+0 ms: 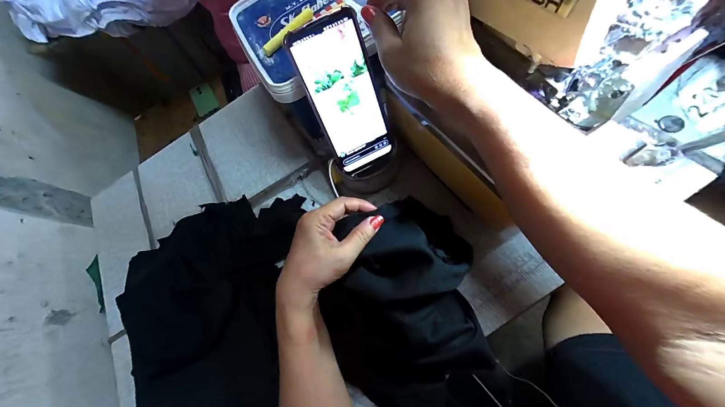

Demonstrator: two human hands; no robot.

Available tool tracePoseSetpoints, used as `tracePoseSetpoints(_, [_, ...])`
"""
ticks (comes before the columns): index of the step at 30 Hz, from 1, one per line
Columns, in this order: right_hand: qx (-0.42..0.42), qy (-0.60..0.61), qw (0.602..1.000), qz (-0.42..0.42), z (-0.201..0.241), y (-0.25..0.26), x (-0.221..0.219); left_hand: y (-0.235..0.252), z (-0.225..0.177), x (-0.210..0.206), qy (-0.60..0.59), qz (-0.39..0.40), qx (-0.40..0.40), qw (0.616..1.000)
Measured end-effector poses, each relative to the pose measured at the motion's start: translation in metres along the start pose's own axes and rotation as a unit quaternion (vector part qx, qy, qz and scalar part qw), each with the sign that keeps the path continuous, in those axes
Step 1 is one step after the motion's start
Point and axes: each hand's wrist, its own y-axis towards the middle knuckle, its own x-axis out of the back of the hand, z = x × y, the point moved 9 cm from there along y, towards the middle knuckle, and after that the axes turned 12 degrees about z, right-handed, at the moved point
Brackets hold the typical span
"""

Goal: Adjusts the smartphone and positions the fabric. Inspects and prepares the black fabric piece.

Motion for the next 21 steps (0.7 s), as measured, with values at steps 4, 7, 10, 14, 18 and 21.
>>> tracePoseSetpoints(4, [0.003, 0.002, 1.000, -0.004, -0.0002, -0.0002, 0.0002, 0.0001, -0.0009, -0.0004, 0.008, 0.001, 0.001, 1.000])
tracePoseSetpoints(7, [0.000, 0.003, 1.000, 0.000, -0.0003, 0.0000, 0.0003, 0.0005, -0.0006, -0.0009, 0.006, 0.003, 0.004, 1.000])
tracePoseSetpoints(10, [-0.001, -0.001, 1.000, 0.002, 0.0005, -0.0002, 0.0005, 0.0007, 0.0005, -0.0015, 0.003, 0.004, 0.008, 1.000])
tracePoseSetpoints(14, [0.001, 0.000, 1.000, -0.001, 0.0008, -0.0002, 0.0004, 0.0003, 0.0007, -0.0020, 0.001, 0.006, 0.007, 1.000])
tracePoseSetpoints(18, [0.002, 0.001, 1.000, -0.003, 0.0020, -0.0010, 0.0009, 0.0003, 0.0013, -0.0030, -0.002, 0.011, 0.004, 1.000])
tracePoseSetpoints(21, [0.004, 0.001, 1.000, -0.007, 0.0019, -0.0006, 0.0009, 0.0003, 0.0014, -0.0030, 0.001, 0.012, 0.004, 1.000])
